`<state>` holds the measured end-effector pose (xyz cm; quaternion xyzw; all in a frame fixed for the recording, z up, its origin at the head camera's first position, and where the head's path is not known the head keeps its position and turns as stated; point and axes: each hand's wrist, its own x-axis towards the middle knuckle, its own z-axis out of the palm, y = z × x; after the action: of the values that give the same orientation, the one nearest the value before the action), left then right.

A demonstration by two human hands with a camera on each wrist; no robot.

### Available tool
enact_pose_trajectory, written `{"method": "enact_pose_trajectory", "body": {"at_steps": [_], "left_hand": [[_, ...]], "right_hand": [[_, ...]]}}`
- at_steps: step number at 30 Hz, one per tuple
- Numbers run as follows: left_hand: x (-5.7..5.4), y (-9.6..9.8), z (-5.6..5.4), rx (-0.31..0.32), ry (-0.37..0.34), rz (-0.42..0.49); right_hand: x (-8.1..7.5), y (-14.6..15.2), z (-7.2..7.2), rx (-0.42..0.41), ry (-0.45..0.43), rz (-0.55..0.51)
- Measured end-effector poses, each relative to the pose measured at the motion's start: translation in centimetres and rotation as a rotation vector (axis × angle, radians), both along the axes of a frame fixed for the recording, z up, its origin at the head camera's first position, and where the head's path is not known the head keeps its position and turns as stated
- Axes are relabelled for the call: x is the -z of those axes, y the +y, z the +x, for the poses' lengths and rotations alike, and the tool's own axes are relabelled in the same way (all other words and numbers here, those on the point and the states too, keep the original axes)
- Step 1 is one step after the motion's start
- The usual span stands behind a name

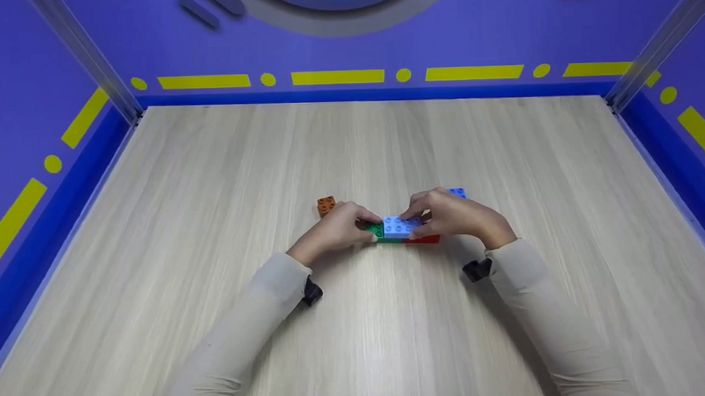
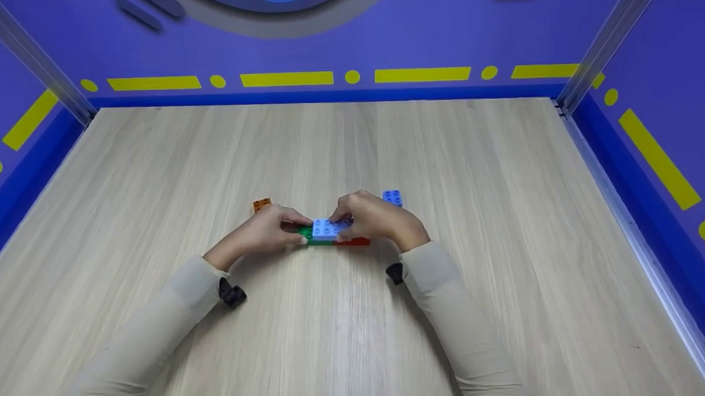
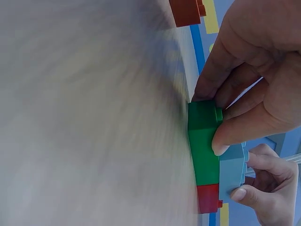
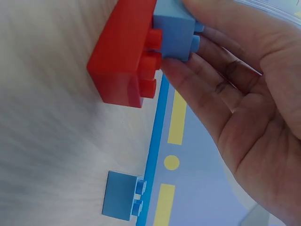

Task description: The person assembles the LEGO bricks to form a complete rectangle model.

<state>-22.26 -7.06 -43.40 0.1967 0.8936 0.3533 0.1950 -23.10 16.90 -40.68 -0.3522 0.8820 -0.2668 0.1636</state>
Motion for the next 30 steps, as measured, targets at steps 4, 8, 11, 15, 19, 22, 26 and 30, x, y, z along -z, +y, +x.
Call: {"method": "enact_pose_trajectory", "body": {"at_steps": [4, 8, 11, 15, 19, 22, 26, 30], "left_hand": [[0.0, -0.1, 0.0, 0.013, 0.006, 0.022], [0.0, -0.1, 0.0, 0.021, 0.013, 0.032], [0.1, -0.1, 0.0, 0.032, 0.017, 0.031], [0.1, -0.2, 0.0, 0.042, 0.015, 0.033], [-0.1, -0.6, -0.1, 0.044, 0.020, 0.055], [-0.3, -1.1, -0.2, 0.052, 0.049, 0.075], [-0.6, -1.8, -0.6, 0.061, 0.111, 0.087], [-1.1, -2.7, -1.0, 0.053, 0.171, 0.084]], "right_hand": [[-0.1, 0.1, 0.0, -0.007, 0.014, 0.015], [0.0, 0.1, 0.0, -0.006, 0.022, 0.024], [0.1, 0.1, -0.1, -0.003, 0.019, 0.023], [0.2, 0.2, -0.1, 0.001, 0.009, 0.011], [0.3, 0.3, -0.1, 0.009, 0.004, 0.004], [0.3, 0.4, -0.2, 0.009, 0.010, -0.002], [0.4, 0.3, -0.3, 0.004, 0.023, -0.013], [0.5, 0.2, -0.4, 0.011, 0.032, -0.010]]}}
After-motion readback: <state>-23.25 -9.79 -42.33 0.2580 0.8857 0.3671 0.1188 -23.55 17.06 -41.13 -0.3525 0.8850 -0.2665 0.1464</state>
